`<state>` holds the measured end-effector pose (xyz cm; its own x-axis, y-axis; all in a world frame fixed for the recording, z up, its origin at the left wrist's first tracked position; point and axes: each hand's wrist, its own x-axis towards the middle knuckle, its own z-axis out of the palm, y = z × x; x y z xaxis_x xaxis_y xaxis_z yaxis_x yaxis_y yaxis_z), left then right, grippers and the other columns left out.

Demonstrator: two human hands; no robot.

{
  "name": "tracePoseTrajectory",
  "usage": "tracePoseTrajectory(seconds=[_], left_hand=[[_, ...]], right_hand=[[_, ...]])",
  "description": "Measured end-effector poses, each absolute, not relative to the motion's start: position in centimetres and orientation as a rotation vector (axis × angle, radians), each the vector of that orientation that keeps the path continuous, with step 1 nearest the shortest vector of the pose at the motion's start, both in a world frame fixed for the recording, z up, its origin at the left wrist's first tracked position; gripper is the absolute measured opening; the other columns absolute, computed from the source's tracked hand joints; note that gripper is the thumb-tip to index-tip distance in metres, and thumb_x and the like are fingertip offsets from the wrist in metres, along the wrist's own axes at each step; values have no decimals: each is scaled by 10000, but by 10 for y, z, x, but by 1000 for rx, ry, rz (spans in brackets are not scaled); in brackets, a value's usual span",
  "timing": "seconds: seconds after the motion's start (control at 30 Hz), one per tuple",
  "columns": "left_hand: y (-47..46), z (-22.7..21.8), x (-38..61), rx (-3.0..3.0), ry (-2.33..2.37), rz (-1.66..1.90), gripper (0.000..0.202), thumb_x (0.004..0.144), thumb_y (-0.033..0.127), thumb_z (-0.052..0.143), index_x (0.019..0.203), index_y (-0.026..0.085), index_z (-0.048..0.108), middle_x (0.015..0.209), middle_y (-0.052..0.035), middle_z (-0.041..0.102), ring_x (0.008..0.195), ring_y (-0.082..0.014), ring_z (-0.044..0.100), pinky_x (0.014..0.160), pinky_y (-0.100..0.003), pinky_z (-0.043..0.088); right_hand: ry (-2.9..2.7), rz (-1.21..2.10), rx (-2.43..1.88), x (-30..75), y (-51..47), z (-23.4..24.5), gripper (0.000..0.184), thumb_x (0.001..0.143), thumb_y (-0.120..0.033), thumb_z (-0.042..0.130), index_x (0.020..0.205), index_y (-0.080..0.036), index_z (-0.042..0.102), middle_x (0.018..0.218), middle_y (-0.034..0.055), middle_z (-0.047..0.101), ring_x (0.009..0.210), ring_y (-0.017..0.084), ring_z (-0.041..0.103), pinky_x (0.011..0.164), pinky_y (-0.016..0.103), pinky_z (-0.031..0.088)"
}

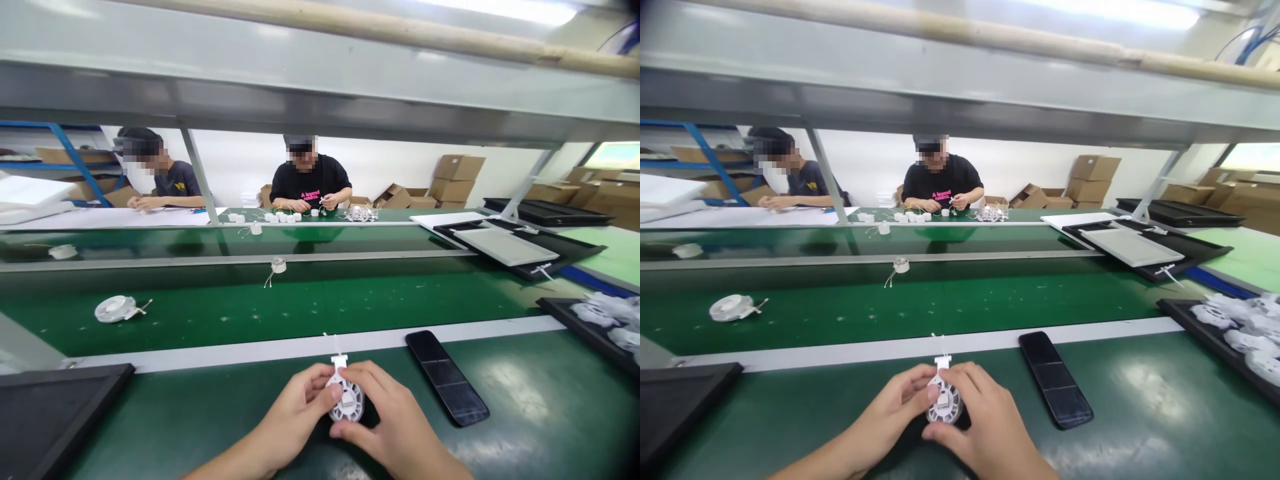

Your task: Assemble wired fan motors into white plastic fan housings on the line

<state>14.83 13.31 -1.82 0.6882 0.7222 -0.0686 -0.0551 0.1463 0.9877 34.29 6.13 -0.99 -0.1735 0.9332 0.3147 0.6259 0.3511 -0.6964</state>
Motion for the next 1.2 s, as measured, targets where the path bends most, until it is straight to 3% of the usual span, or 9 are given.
tracePoseTrajectory(seconds=[0.2,0.27,0.43,0.57,0.73,0.9,1.0,1.07,1.2], left_hand=[[138,-24,150,1360,626,656,497,924,601,731,1217,211,637,1290,-130,692,1231,-304,646,1107,-472,487],[136,-27,151,1377,625,623,500,905,587,756,1210,216,617,1281,-132,693,1203,-299,665,1092,-466,503],[145,-28,153,1626,714,569,439,864,446,777,1178,202,591,1172,-128,736,1057,-282,737,914,-379,595],[218,-3,163,2213,1027,633,330,927,301,647,1234,200,575,1143,-102,748,1023,-261,740,910,-379,584],[301,20,184,2497,1392,678,278,912,177,621,1189,157,612,1270,-194,689,1344,-382,565,1149,-557,395],[326,21,185,2652,1502,606,490,953,429,691,1366,183,594,1458,-157,603,1564,-330,278,1304,-456,163],[357,34,163,2530,1803,608,542,1030,416,597,1508,190,478,1661,-136,358,1573,-357,223,1291,-557,169],[377,42,142,2373,2011,569,542,1026,406,627,1498,179,489,1639,-154,370,1516,-384,329,1232,-636,271],[387,45,113,2195,2154,474,370,1018,380,662,1308,153,628,1339,-125,636,1237,-308,617,1094,-573,471]], right_hand=[[-1745,902,-1192,345,58,-7,399,1069,-279,530,1459,-366,527,1417,58,529,1325,219,554,1150,388,440],[-1687,1002,-1159,346,59,-14,533,1050,-293,573,1554,-379,425,1468,71,490,1357,234,534,1176,415,419],[-1521,1035,-1163,347,66,-41,967,971,-315,688,1678,-363,30,1443,113,514,1133,228,670,1014,400,557],[-1620,743,-1372,362,76,-44,812,1012,-358,619,1674,-377,148,1590,108,425,1430,294,478,1131,476,485],[-1754,628,-1494,380,83,-37,452,1076,-436,492,1513,-322,520,1427,99,608,1345,308,565,1145,525,485],[-1914,575,-1463,377,82,-31,401,1020,-291,556,1415,-333,613,1344,83,636,1255,303,601,1030,452,576],[-1923,607,-1506,376,81,-25,414,994,-256,569,1398,-323,630,1346,96,614,1249,319,581,1026,478,560],[-1935,662,-1518,378,83,-22,442,965,-243,591,1400,-310,632,1349,104,606,1251,328,566,1034,482,540],[-1961,765,-1476,384,88,-21,508,921,-244,626,1426,-299,622,1366,101,592,1283,329,533,1067,468,498]])
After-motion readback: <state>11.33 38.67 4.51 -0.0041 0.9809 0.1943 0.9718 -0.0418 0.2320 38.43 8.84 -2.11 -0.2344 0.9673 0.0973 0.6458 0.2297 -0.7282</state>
